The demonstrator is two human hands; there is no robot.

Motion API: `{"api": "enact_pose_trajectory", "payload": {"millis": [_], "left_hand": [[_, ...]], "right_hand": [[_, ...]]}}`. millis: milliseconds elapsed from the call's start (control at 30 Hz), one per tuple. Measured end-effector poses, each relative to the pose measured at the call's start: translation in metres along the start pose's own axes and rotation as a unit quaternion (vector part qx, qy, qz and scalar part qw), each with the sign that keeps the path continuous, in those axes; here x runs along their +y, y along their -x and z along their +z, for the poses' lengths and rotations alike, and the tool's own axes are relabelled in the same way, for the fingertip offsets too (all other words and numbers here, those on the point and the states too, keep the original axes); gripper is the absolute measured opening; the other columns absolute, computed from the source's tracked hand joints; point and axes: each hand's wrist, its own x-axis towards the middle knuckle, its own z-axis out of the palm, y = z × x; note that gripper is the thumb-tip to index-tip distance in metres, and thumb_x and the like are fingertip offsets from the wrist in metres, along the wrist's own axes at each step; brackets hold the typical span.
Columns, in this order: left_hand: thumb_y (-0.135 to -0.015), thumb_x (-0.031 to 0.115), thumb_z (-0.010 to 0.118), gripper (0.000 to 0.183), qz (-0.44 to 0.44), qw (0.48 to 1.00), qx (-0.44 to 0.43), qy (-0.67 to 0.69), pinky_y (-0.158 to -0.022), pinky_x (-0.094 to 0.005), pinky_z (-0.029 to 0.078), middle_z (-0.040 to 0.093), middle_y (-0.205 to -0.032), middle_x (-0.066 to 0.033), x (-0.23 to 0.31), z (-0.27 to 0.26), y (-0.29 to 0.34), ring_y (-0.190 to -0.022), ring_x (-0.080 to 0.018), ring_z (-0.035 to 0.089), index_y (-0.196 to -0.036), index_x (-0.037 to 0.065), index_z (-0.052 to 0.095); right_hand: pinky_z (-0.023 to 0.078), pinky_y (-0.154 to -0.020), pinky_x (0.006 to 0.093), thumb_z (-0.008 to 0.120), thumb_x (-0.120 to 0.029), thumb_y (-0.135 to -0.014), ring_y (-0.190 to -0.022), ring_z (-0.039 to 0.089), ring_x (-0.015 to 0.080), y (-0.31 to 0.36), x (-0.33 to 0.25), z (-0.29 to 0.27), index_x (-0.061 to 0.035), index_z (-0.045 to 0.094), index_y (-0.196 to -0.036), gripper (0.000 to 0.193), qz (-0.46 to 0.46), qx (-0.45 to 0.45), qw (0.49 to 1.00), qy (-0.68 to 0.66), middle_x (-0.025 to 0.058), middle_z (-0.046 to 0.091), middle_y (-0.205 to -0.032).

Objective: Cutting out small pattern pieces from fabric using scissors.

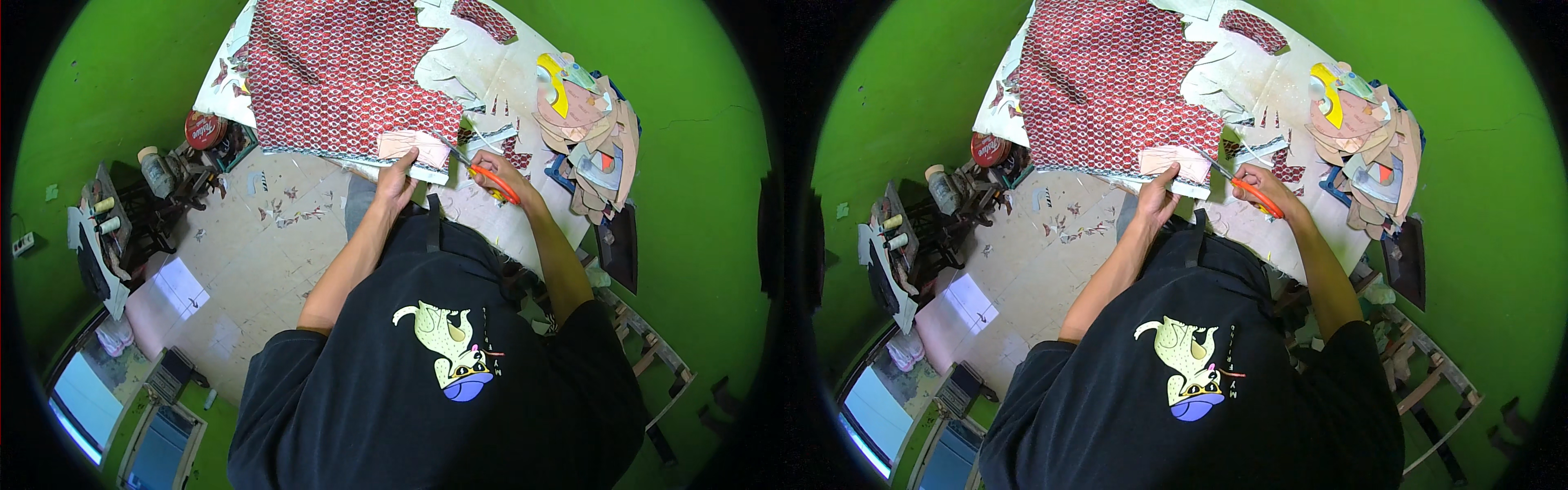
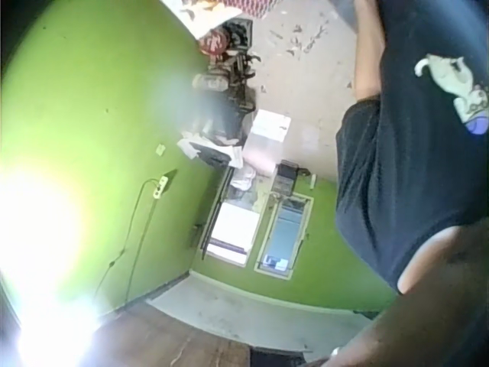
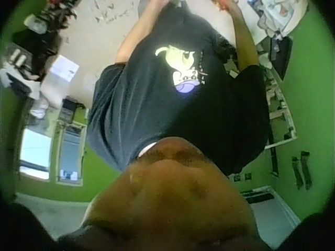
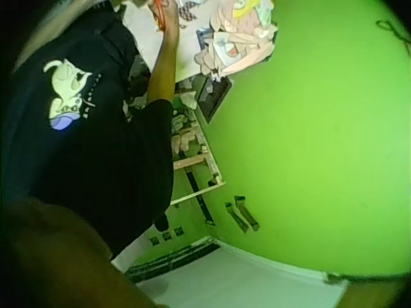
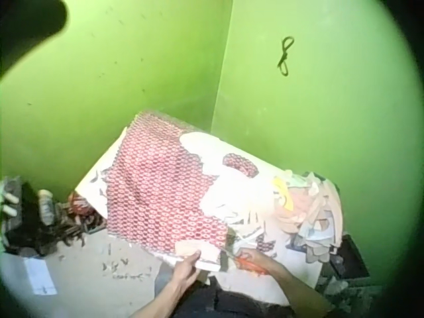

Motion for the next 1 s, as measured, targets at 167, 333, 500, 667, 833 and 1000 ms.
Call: {"api": "enact_pose_trajectory", "payload": {"millis": [167, 333, 500, 667, 833, 1000], "left_hand": [[-0.094, 0.001, 0.061, 0.034, 0.002, 1.000, 0.000, -0.004, -0.096, -0.0406, 0.055, 0.063, -0.120, -0.0146, 0.000, 0.000, 0.003, -0.109, -0.0261, 0.064, -0.126, -0.002, 0.052], [-0.095, 0.001, 0.059, 0.036, 0.000, 1.000, -0.005, -0.004, -0.096, -0.0405, 0.055, 0.061, -0.123, -0.0153, 0.001, 0.000, 0.002, -0.111, -0.0267, 0.064, -0.129, -0.003, 0.050], [-0.096, 0.001, 0.058, 0.037, 0.003, 1.000, -0.006, 0.005, -0.096, -0.0412, 0.056, 0.060, -0.125, -0.0165, 0.001, 0.001, 0.005, -0.111, -0.0279, 0.064, -0.131, -0.003, 0.047], [-0.096, 0.000, 0.057, 0.038, 0.016, 1.000, -0.015, -0.014, -0.098, -0.0425, 0.055, 0.058, -0.126, -0.0176, 0.000, 0.004, 0.006, -0.114, -0.0288, 0.062, -0.132, -0.004, 0.045], [-0.095, 0.000, 0.057, 0.039, 0.016, 1.000, -0.021, 0.007, -0.098, -0.0422, 0.055, 0.059, -0.124, -0.0168, -0.004, -0.004, 0.000, -0.114, -0.0287, 0.062, -0.133, -0.002, 0.044], [-0.095, -0.001, 0.057, 0.040, 0.023, 1.000, -0.008, 0.007, -0.098, -0.0421, 0.054, 0.059, -0.125, -0.0167, -0.004, -0.001, 0.002, -0.114, -0.0286, 0.062, -0.133, -0.002, 0.044]], "right_hand": [[0.031, -0.049, 0.0204, 0.081, -0.032, -0.083, -0.055, 0.042, 0.0008, -0.004, 0.002, -0.006, -0.0082, 0.057, -0.090, 0.035, -0.008, 0.014, 0.998, 0.055, -0.0081, 0.053, -0.065], [0.029, -0.050, 0.0211, 0.084, -0.020, -0.080, -0.055, 0.038, 0.0004, -0.006, 0.000, -0.006, -0.0071, 0.057, -0.085, 0.030, -0.019, 0.021, 0.997, 0.067, -0.0098, 0.049, -0.061], [0.027, -0.052, 0.0224, 0.083, -0.019, -0.080, -0.057, 0.033, 0.0019, -0.007, -0.009, -0.006, -0.0064, 0.056, -0.082, 0.030, -0.032, 0.025, 0.989, 0.139, -0.0102, 0.043, -0.061], [0.028, -0.053, 0.0231, 0.083, -0.024, -0.081, -0.057, 0.034, 0.0027, -0.013, -0.017, -0.005, -0.0064, 0.055, -0.082, 0.033, -0.028, 0.021, 0.987, 0.157, -0.0088, 0.044, -0.061], [0.030, -0.052, 0.0242, 0.084, -0.025, -0.080, -0.057, 0.037, 0.0033, -0.012, -0.024, -0.001, -0.0062, 0.056, -0.082, 0.034, -0.018, 0.020, 0.989, 0.147, -0.0071, 0.048, -0.061], [0.029, -0.051, 0.0247, 0.085, -0.027, -0.078, -0.055, 0.036, 0.0037, -0.015, -0.022, -0.007, -0.0055, 0.055, -0.080, 0.037, -0.017, 0.011, 0.981, 0.192, -0.0058, 0.048, -0.058]]}}
